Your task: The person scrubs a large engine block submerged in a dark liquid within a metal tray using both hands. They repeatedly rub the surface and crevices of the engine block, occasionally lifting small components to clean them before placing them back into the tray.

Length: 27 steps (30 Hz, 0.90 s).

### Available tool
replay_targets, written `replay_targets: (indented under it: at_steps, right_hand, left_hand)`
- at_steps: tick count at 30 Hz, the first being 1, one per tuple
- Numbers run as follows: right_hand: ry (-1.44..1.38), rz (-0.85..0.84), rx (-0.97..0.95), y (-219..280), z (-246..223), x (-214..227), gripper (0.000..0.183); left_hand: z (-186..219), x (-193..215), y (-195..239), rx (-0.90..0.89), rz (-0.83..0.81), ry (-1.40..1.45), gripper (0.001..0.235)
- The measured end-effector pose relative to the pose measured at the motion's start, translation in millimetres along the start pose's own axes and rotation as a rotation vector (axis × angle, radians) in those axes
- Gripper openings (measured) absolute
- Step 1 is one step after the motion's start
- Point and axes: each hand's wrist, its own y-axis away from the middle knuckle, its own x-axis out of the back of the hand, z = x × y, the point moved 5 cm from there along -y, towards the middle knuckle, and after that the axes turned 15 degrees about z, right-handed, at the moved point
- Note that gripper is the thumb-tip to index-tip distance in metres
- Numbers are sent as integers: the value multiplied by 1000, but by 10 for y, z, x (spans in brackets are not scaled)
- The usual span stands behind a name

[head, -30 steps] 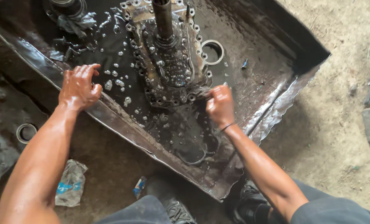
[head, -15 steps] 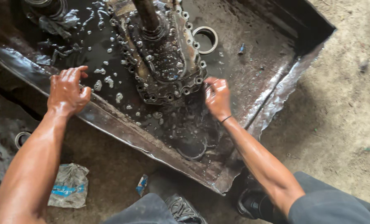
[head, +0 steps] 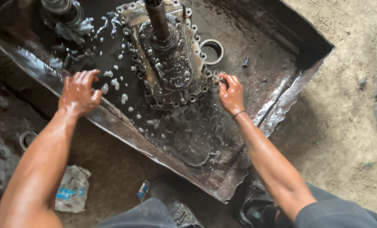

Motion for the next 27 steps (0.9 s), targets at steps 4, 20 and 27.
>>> replay_targets:
  at_steps: [4,20,27]
  right_hand:
    - [60,62,62,135,32,-259,40]
    - [204,-469,197,793,134,-110,74]
    - [722,-263,468,831,253,-249,61]
  left_hand:
    - [16,-50,-69,36,-102,-77,65]
    - [1345,-7,-1862,147,460,572,84]
    - [1690,184,-2314,243,801,811,53]
